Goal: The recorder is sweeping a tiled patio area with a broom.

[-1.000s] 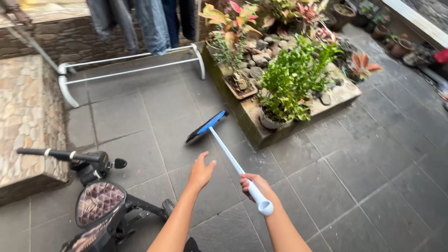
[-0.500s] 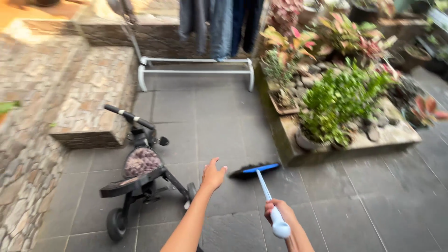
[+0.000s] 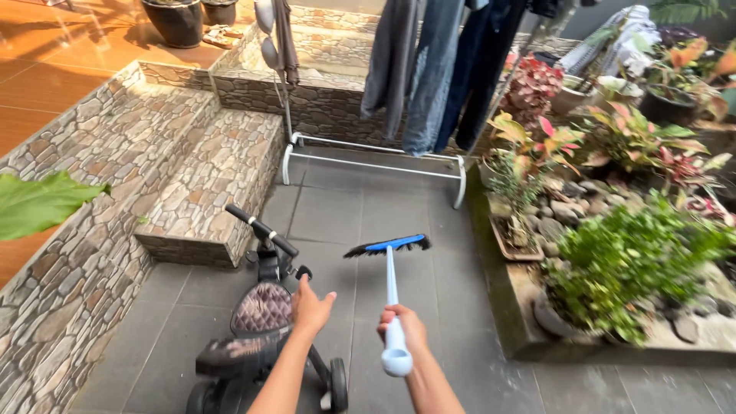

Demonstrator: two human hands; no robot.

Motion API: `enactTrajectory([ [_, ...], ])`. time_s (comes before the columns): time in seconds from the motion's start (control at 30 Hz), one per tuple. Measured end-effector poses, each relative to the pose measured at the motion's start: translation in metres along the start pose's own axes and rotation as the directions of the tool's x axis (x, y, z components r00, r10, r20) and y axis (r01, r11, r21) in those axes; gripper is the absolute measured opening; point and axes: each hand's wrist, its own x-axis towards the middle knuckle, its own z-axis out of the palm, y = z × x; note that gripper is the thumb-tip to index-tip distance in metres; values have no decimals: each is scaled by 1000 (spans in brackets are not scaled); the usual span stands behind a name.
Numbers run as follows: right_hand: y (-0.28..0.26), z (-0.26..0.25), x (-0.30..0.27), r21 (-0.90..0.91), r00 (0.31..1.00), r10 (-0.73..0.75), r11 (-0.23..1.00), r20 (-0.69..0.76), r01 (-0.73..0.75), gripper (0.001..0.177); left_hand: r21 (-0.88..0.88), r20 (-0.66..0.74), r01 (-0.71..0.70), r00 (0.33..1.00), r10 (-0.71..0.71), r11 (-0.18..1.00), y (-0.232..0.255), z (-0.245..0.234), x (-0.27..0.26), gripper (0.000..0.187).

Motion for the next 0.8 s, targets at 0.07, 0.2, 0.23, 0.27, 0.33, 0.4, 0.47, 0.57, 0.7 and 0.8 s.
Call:
enactTrajectory([
  [0.07, 11, 35, 44, -38, 998, -63, 997, -30, 62, 7, 0, -34, 11, 999, -11, 1000, -20, -5, 51, 100],
  [0.2, 35, 68, 138, 5, 973, -110, 994, -202, 113, 7, 278, -178, 58, 984, -8, 959, -165, 15, 146, 123],
  [0.23, 41, 68, 156, 5, 972, -99, 995, -211, 103, 7, 283, -174, 69, 985, -19, 957, -195, 5, 143, 123],
  [0.27, 47, 66, 169, 5, 959, -128, 991, -254, 134, 6, 256, -177, 128, 981, -84, 958, -219, -3, 133, 125],
  [0.33, 52, 62, 195, -2, 941, -152, 987, -304, 159, 7, 195, -179, 244, 961, -210, 950, -245, -13, 125, 130],
  [0.4, 51, 48, 218, -146, 901, -224, 972, -370, 182, 11, 123, -175, 363, 924, -340, 923, -256, -14, 126, 134],
  [0.47, 45, 38, 224, -192, 905, -269, 958, -330, 215, 13, 61, -159, 503, 858, -489, 862, -252, -22, 117, 139],
  [0.57, 40, 34, 214, -212, 912, -275, 953, -304, 217, 10, 2, -132, 717, 691, -710, 697, -249, -38, 76, 147],
  [0.7, 33, 28, 219, -124, 924, -223, 973, -311, 193, 7, -91, -73, 896, 429, -901, 434, -220, -47, 77, 157],
  [0.8, 27, 24, 189, -175, 910, -176, 978, -375, 117, 4, -154, -10, 959, 241, -971, 239, -236, -33, 86, 166],
])
